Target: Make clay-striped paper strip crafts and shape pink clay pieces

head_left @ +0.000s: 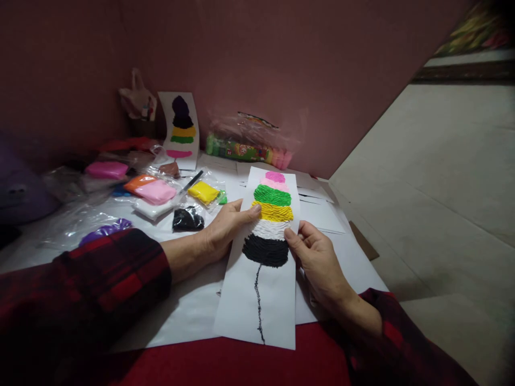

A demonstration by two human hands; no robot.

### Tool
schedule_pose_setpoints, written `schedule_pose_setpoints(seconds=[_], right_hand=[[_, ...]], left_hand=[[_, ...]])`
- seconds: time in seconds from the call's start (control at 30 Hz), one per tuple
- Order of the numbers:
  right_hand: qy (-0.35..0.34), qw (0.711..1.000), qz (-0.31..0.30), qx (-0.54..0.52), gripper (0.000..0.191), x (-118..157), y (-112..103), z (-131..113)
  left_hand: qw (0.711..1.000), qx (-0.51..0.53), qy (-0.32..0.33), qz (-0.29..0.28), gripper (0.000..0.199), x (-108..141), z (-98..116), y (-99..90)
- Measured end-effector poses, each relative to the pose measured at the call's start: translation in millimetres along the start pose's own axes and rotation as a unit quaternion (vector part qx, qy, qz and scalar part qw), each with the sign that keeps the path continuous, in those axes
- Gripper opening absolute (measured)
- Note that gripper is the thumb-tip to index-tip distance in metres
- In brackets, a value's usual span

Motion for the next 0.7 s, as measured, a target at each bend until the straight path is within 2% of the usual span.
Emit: schedule_pose_setpoints(seconds=[0.17, 0.4, 0.7], right_hand=[[-0.02, 1.0, 0.002, 0.017, 0.015, -1.3, -1.7, -3.2], [-0.015, 1.0, -0.004, 0.008, 0.017, -3.4, -2.1, -0.8], [-0.037, 0.997, -0.037, -0.053, 0.015, -5.3, 3.6, 0.4]], left_hand=[[1.0, -0.004, 0.006, 0.026, 0.03, 0.0, 2.2, -3.7], [1.0, 0.004, 0.004, 0.019, 0.031, -0.8, 1.7, -3.1], [1.0, 0.006, 0.013, 0.027, 0.024, -1.1, 6.7, -3.9]])
Point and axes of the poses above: each hand's wrist, its own x-axis away from the middle knuckle, its own y-axis out of the palm, z = x × y, the point moved 9 cm from there along -x, towards the middle knuckle, and after that the axes turned 13 degrees about -x, right-handed, at the moved point
